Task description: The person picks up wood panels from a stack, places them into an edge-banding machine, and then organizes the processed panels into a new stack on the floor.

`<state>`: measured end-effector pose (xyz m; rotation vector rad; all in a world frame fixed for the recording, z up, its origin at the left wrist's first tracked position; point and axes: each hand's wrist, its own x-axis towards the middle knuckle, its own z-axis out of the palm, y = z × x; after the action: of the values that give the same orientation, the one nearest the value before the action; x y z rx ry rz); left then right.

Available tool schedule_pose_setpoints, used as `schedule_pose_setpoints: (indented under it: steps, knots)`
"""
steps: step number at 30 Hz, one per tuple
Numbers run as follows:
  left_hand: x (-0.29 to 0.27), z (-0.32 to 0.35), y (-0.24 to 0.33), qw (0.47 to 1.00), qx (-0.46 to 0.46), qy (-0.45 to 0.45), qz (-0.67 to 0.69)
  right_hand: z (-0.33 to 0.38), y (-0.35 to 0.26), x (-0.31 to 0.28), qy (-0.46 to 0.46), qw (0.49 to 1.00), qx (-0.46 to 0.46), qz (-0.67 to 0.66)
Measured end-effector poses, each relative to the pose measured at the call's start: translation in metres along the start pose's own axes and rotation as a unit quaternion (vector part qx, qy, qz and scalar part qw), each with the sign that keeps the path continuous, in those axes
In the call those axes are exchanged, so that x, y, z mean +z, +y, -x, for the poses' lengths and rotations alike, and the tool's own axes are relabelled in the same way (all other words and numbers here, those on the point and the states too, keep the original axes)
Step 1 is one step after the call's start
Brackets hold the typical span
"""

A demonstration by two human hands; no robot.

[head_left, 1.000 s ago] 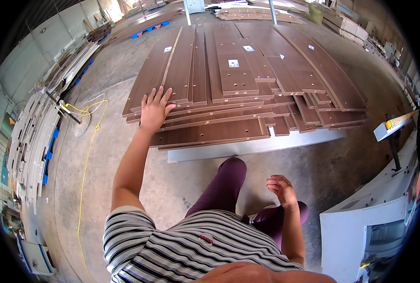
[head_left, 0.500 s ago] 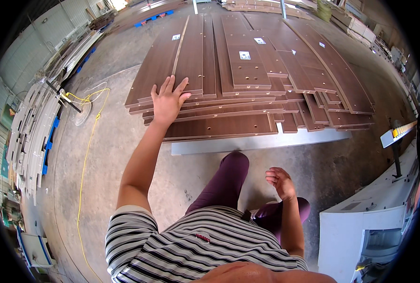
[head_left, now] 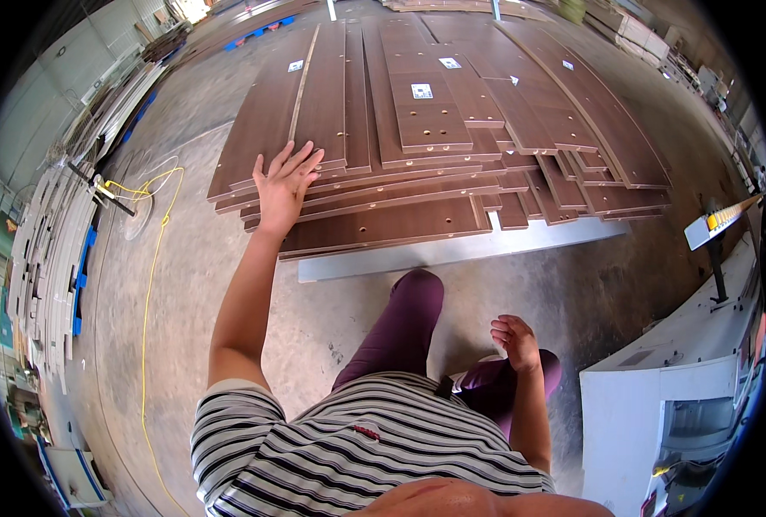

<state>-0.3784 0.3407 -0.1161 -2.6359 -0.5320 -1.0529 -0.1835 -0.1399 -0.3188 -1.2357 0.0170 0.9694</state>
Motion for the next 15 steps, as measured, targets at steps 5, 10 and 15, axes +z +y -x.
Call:
schedule_pose_setpoints:
  steps: [5, 10, 15]
  knots:
    - [-0.003, -0.017, 0.021, 0.999, 0.03, -0.012, 0.033, -0.001, 0.015, -0.02, 0.004, 1.0, -0.007, -0.027]
    - [-0.005, 0.001, -0.001, 0.998, 0.017, 0.013, 0.064, -0.007, 0.01, -0.008, -0.007, 1.0, 0.01, -0.005]
    - [-0.002, -0.015, 0.004, 0.99, 0.057, 0.031, 0.129, 0.008, 0.019, -0.016, 0.033, 0.999, -0.002, -0.021]
